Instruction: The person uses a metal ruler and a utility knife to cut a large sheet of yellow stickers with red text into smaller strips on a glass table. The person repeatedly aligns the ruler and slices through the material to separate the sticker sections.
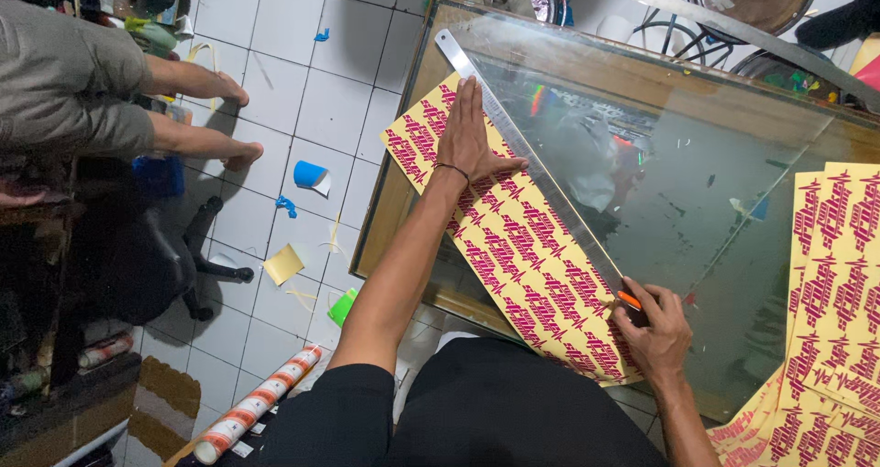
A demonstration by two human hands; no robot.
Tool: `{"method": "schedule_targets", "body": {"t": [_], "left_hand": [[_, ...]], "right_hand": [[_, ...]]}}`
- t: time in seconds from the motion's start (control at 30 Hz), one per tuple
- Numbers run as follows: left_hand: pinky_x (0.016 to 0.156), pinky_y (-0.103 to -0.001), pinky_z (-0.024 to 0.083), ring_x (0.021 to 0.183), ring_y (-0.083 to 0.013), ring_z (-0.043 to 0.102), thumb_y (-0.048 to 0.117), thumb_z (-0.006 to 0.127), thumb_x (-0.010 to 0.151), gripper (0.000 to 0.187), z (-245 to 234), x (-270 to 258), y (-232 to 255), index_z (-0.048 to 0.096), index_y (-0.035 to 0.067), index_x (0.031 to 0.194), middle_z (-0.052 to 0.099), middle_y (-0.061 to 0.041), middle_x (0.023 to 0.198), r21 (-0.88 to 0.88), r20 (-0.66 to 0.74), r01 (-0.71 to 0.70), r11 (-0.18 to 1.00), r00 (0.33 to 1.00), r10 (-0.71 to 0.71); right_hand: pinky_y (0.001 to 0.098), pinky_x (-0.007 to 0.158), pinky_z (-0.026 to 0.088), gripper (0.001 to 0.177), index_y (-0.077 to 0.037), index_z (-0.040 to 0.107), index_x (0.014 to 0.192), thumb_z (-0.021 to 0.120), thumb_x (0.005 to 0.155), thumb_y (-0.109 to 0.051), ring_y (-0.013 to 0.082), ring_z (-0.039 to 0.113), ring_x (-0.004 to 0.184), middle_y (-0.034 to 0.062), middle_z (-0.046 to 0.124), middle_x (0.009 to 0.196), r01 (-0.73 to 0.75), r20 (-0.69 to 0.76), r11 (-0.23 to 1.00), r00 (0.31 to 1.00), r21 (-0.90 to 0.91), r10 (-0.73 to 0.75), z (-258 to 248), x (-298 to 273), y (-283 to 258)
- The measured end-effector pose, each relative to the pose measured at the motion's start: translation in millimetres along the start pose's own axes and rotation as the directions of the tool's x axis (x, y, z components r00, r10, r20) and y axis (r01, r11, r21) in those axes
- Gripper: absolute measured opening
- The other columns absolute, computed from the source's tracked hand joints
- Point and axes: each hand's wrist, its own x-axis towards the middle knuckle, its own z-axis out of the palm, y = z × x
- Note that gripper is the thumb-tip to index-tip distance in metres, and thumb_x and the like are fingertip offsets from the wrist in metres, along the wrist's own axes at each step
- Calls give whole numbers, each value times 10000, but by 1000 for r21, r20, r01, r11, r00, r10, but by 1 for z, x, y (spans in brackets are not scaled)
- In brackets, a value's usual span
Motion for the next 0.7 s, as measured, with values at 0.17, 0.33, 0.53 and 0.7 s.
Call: {"method": "schedule_targets", "body": {"t": [0.17,0.33,0.53,0.7], "left_hand": [[1270,-378,105,1531,-314,21,1029,596,520,1571,-8,-4,3,65,-37,1544,50,-188,1635,-35,-17,17,999,1000,-18],[1286,-346,189,1537,-295,68,1013,631,500,1541,-16,-7,9,131,13,1560,89,-150,1633,-17,-6,56,998,998,-56],[1285,-310,179,1538,-275,74,1014,624,506,1518,-22,-9,10,156,28,1562,105,-120,1639,-1,13,78,997,997,-78],[1287,-314,148,1537,-287,60,994,656,498,1532,-25,-10,15,143,16,1560,94,-133,1640,32,18,88,996,996,-88]], "right_hand": [[435,856,535,404,-229,682,1276,698,874,-196,282,623,1033,56,616,1095,-99,54,991,994,89,95,-11,9,-13],[397,900,521,445,-280,714,1237,753,801,-204,289,645,988,65,632,1022,-156,88,984,985,92,148,-10,9,-9],[412,884,523,437,-265,722,1223,744,795,-179,314,641,964,105,633,1029,-142,94,985,987,95,134,-12,10,-9],[403,871,528,413,-262,732,1215,750,808,-194,299,644,939,90,641,1015,-127,93,988,988,86,119,-10,8,-4]]}}
